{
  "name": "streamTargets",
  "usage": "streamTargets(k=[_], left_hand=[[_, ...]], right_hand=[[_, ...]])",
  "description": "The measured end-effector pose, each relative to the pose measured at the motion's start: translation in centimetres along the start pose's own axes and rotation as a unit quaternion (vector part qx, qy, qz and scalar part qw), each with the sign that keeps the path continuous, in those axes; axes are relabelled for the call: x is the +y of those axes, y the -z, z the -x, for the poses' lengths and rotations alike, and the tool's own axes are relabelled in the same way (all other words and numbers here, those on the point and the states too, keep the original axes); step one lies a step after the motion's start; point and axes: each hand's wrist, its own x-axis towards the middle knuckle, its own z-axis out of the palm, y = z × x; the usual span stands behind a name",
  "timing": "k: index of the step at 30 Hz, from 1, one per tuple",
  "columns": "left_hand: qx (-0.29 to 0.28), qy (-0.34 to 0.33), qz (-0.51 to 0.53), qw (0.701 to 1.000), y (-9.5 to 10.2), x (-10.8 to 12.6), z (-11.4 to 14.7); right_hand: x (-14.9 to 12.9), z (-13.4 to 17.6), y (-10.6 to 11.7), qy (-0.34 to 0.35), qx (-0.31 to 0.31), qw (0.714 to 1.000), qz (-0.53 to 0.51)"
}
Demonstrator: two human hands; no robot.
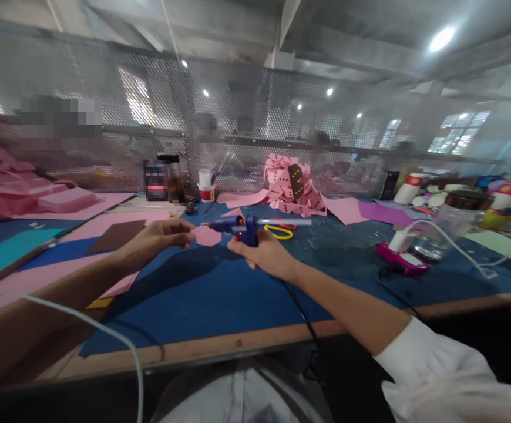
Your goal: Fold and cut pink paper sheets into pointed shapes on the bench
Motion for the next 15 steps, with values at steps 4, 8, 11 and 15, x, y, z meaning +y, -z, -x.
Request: streamTargets(k=[4,8,11,15], left_hand=[[0.000,0.005,0.008,1.000,0.3,-0.5,-0.2],[0.000,0.012,0.002,1.000,0.5,-0.8,-0.3],[0.011,0.019,0.000,1.000,0.6,-0.7,-0.3],[0.026,0.024,-0.004,0.999,0.6,-0.2,-0.1]], right_hand=[[0.0,0.1,0.9,-0.005,-0.051,0.993,-0.104],[0.3,1.2,2.5,-0.021,-0.053,0.990,-0.127],[0.9,2.7,4.4,-0.043,-0.026,0.994,-0.099],[2.2,4.8,6.9,-0.074,-0.005,0.996,-0.044]])
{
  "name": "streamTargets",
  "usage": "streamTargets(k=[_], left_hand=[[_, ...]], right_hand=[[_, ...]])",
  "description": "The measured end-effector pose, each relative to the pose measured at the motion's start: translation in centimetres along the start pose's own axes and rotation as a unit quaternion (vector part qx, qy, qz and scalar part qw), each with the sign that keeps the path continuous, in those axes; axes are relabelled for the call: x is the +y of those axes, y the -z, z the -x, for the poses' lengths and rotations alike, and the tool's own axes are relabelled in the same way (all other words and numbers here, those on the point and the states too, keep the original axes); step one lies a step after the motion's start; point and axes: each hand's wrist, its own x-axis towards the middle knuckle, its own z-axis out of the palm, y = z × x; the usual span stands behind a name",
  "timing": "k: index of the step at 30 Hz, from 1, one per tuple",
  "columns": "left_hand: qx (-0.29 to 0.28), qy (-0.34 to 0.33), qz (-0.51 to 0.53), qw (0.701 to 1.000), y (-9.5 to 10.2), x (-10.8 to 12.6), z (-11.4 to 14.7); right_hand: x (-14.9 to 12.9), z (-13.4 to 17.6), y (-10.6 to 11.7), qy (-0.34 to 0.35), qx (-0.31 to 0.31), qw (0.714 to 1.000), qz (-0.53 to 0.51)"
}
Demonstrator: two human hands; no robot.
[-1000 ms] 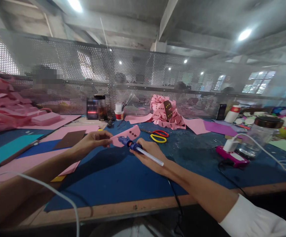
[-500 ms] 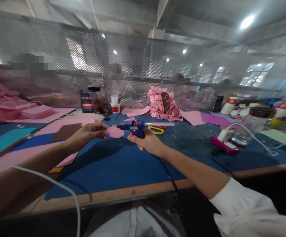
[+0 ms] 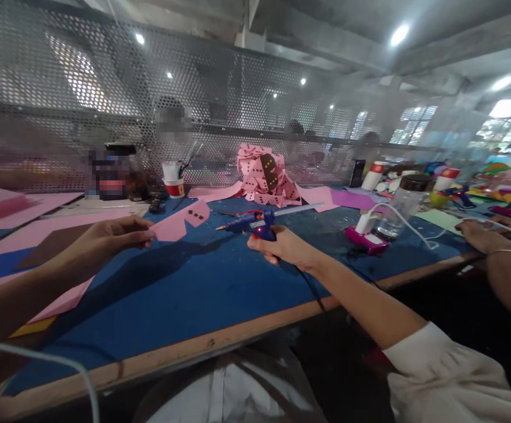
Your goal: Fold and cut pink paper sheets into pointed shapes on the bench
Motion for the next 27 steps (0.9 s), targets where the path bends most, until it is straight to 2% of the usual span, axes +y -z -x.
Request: streamTargets(k=[4,8,14,20,27], left_hand=[[0.014,0.009,-0.015,1.000,-0.1,0.5,0.2],[0.025,0.021,-0.018,0.999,-0.1,0.4,0.1],[0.021,0.033,-0.014,0.999,0.0,-0.1,-0.1],[0.016,0.047,-0.011,0.999,0.2,-0.4,-0.2],[0.015,0.042,-0.012,0.999,0.2,-0.6,-0.2]], right_hand=[[1.6,1.0,1.8,-0.031,-0.005,0.998,0.046],[2.3,1.3,2.4,-0.064,-0.020,0.991,0.112],[1.5,1.6,2.4,-0.068,-0.040,0.982,0.172],[1.1,1.6,2.3,-0.102,-0.050,0.975,0.190],[1.1,1.3,2.1,-0.096,-0.057,0.966,0.231]])
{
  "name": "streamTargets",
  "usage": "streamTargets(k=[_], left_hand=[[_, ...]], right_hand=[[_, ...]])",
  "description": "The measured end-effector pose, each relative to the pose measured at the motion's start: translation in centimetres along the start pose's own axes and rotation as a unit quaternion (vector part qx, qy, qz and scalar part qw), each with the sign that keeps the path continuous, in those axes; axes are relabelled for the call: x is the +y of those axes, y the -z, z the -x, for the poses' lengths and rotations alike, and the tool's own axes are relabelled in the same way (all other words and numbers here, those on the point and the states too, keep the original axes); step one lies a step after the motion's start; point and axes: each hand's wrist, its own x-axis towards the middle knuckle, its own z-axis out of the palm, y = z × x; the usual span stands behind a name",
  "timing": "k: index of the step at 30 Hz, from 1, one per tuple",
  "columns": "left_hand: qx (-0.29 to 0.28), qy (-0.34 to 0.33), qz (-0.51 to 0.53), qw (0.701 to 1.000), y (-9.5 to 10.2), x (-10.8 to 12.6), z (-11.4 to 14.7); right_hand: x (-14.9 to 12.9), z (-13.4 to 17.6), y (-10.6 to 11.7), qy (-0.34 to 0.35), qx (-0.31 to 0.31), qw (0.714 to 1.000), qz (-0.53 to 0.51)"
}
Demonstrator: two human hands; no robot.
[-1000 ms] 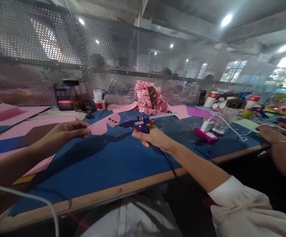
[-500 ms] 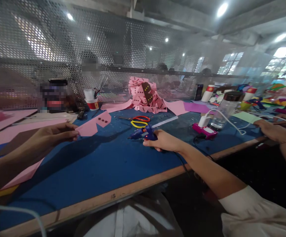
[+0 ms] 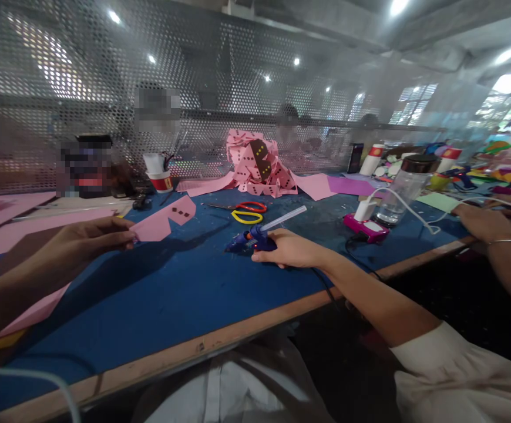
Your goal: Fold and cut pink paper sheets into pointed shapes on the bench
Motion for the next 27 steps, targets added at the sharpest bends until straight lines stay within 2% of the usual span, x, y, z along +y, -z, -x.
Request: streamTargets(k=[10,17,21,27], left_hand=[[0.000,0.003,0.019,1.000,0.0,-0.5,-0.4],[-0.013,-0.008,0.004,1.000,0.1,-0.6,-0.3],[-0.017,-0.016,0.018,1.000,-0.2,0.0,-0.1],[-0.015,-0.035,0.028,0.999,-0.5,0.5,0.2]], right_hand=[[0.0,0.1,0.1,0.003,0.005,0.999,-0.036],[0.7,-0.3,-0.1,0.045,0.015,0.994,-0.103],[-0.3,-0.6,-0.1,0.067,0.039,0.987,-0.143],[-3.4,-1.6,-0.5,0.108,0.065,0.983,-0.131]])
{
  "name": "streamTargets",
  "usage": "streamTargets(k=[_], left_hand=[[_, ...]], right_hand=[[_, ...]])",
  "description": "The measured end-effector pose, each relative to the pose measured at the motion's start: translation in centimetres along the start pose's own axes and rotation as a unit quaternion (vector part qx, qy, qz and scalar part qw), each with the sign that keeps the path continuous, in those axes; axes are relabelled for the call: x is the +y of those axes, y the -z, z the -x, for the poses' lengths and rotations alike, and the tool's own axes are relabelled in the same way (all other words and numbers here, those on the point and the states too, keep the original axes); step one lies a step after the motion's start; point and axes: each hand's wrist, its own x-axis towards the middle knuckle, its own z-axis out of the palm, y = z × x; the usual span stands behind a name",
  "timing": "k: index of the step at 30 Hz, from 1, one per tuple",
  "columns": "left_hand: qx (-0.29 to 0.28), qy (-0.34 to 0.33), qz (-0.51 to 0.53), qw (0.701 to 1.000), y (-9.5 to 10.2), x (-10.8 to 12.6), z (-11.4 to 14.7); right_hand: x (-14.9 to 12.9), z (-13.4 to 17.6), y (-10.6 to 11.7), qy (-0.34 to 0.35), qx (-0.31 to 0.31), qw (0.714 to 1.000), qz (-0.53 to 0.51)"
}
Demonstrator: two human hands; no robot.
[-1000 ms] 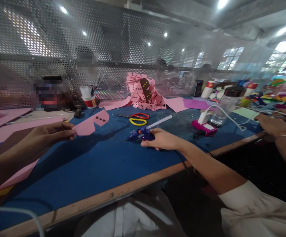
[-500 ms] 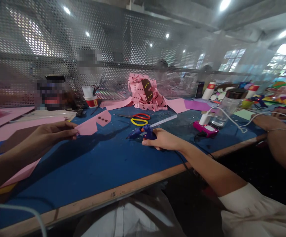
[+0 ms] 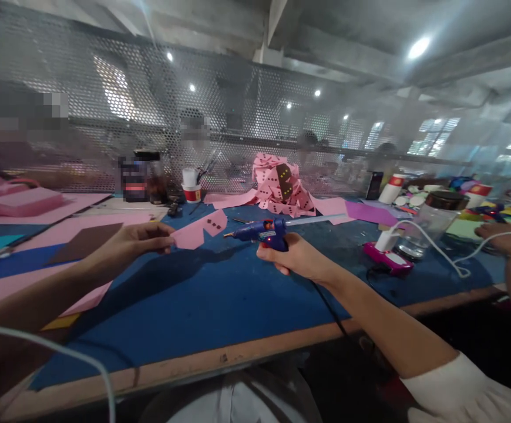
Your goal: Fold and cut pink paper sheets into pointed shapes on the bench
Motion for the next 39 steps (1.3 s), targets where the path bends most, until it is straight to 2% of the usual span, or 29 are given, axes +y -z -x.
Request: streamTargets(k=[9,15,22,39], left_hand=[[-0.014,-0.008,0.007,1.000,-0.6,0.4,0.4],[-0.019,-0.013,0.005,1.000,-0.6,0.2,0.4],[-0.020,-0.013,0.003,1.000,-0.7,0.4,0.4],[-0.035,-0.022,0.001,0.999,-0.8,0.5,0.6]], right_hand=[[-3.9,-3.2,-4.4,0.036,0.008,0.998,0.056],[-3.5,-4.1,-6.4,0.036,0.019,0.995,0.087],[-2.1,-4.2,-6.8,0.052,0.035,0.991,0.118],[-2.6,-3.9,-7.0,0.033,0.019,0.990,0.133]])
